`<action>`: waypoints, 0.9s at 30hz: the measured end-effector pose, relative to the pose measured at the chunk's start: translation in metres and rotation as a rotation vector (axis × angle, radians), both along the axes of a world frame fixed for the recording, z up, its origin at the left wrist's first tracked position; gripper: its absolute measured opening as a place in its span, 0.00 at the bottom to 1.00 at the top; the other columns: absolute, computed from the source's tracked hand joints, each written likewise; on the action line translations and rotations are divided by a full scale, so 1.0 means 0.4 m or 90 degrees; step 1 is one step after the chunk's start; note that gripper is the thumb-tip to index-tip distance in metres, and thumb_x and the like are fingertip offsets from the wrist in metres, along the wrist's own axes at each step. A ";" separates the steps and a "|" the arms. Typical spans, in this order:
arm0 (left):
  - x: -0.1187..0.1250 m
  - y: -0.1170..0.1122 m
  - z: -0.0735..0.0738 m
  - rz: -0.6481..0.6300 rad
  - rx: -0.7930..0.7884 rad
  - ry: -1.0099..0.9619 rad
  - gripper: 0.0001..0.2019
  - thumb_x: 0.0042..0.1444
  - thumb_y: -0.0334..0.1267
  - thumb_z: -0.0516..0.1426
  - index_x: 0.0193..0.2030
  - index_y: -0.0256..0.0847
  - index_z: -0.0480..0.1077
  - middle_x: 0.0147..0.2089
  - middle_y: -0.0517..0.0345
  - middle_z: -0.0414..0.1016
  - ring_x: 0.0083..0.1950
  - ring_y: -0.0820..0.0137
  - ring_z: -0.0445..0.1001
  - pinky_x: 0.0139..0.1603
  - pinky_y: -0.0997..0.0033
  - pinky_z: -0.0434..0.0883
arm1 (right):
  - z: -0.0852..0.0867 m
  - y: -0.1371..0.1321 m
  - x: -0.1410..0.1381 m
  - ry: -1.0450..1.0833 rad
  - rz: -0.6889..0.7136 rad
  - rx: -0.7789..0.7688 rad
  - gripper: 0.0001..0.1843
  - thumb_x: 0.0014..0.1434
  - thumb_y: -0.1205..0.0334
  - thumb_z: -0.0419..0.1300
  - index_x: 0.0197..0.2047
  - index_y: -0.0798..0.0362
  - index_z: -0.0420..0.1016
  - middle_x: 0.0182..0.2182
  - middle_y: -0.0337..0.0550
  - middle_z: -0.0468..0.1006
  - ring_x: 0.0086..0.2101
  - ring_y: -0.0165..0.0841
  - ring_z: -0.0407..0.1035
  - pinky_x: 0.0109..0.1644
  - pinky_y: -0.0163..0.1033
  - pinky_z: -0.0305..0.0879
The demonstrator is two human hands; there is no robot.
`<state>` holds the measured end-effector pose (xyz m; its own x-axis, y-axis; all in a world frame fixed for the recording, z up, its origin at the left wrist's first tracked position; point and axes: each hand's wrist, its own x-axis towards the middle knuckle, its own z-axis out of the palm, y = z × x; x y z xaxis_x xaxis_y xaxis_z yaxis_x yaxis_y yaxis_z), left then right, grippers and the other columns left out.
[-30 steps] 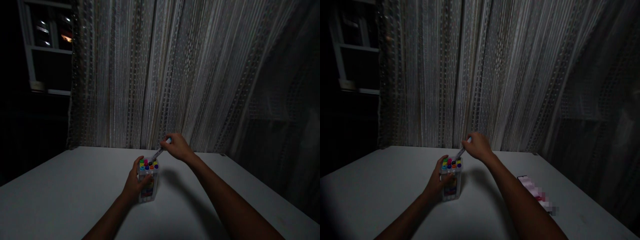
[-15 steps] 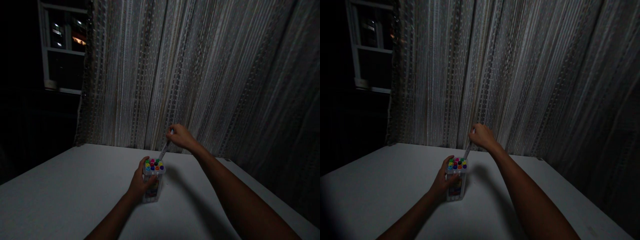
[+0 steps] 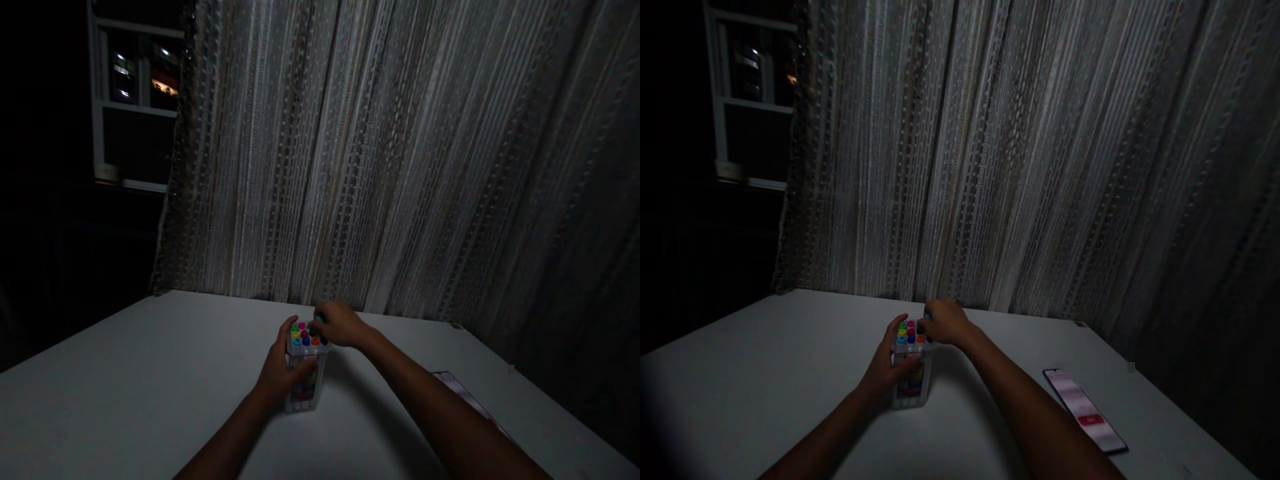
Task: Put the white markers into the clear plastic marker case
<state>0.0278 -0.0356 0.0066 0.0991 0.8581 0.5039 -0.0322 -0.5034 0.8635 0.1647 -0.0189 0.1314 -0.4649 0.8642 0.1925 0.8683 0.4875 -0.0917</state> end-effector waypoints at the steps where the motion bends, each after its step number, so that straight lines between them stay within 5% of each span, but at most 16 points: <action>1: 0.000 0.002 0.000 -0.005 -0.006 -0.004 0.43 0.45 0.44 0.62 0.63 0.40 0.44 0.50 0.47 0.72 0.47 0.60 0.74 0.49 0.60 0.70 | -0.008 -0.003 0.002 0.003 0.002 0.007 0.13 0.59 0.58 0.53 0.35 0.55 0.77 0.31 0.45 0.78 0.35 0.34 0.71 0.35 0.34 0.57; 4: 0.002 0.007 -0.005 -0.026 -0.033 -0.024 0.46 0.41 0.42 0.65 0.63 0.41 0.42 0.51 0.47 0.71 0.48 0.60 0.74 0.50 0.61 0.69 | -0.032 -0.014 0.008 0.029 0.007 0.025 0.17 0.63 0.59 0.47 0.37 0.56 0.75 0.34 0.47 0.77 0.37 0.34 0.70 0.38 0.34 0.58; 8: 0.011 0.019 -0.021 -0.093 -0.088 -0.050 0.37 0.41 0.40 0.65 0.56 0.40 0.53 0.48 0.49 0.73 0.47 0.62 0.74 0.48 0.64 0.69 | -0.071 -0.019 0.021 0.084 0.044 0.059 0.18 0.64 0.57 0.46 0.50 0.58 0.69 0.43 0.51 0.72 0.44 0.35 0.66 0.46 0.36 0.59; 12: 0.006 0.041 -0.052 -0.181 -0.134 -0.068 0.36 0.39 0.36 0.67 0.54 0.40 0.56 0.47 0.50 0.73 0.45 0.64 0.74 0.46 0.66 0.69 | -0.103 -0.011 0.036 0.170 0.097 0.025 0.22 0.64 0.53 0.46 0.51 0.58 0.69 0.46 0.53 0.69 0.46 0.37 0.64 0.51 0.41 0.59; 19: -0.016 0.077 -0.102 -0.340 -0.200 0.057 0.38 0.32 0.27 0.68 0.53 0.40 0.61 0.46 0.51 0.74 0.47 0.63 0.73 0.48 0.62 0.69 | -0.139 -0.005 0.052 0.331 0.128 -0.056 0.39 0.45 0.47 0.65 0.59 0.53 0.63 0.49 0.50 0.69 0.47 0.41 0.65 0.53 0.44 0.60; 24: -0.046 0.079 -0.068 -0.296 -0.232 0.020 0.35 0.28 0.31 0.70 0.48 0.35 0.65 0.42 0.50 0.75 0.43 0.62 0.74 0.43 0.65 0.70 | -0.200 0.016 0.066 0.582 0.034 -0.097 0.40 0.37 0.50 0.69 0.54 0.54 0.67 0.45 0.49 0.72 0.43 0.41 0.67 0.48 0.45 0.63; 27: -0.083 0.073 -0.020 -0.176 -0.209 0.060 0.33 0.29 0.39 0.69 0.46 0.35 0.66 0.38 0.53 0.75 0.39 0.63 0.74 0.39 0.67 0.70 | -0.261 0.025 0.068 0.865 -0.018 -0.265 0.37 0.39 0.42 0.65 0.50 0.52 0.67 0.36 0.44 0.75 0.35 0.38 0.70 0.38 0.44 0.67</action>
<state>-0.0055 -0.0064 -0.0015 0.3801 0.9059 0.1865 -0.0404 -0.1852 0.9819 0.1917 -0.0087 0.0268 -0.1097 0.9733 0.2016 -0.0011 0.2027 -0.9792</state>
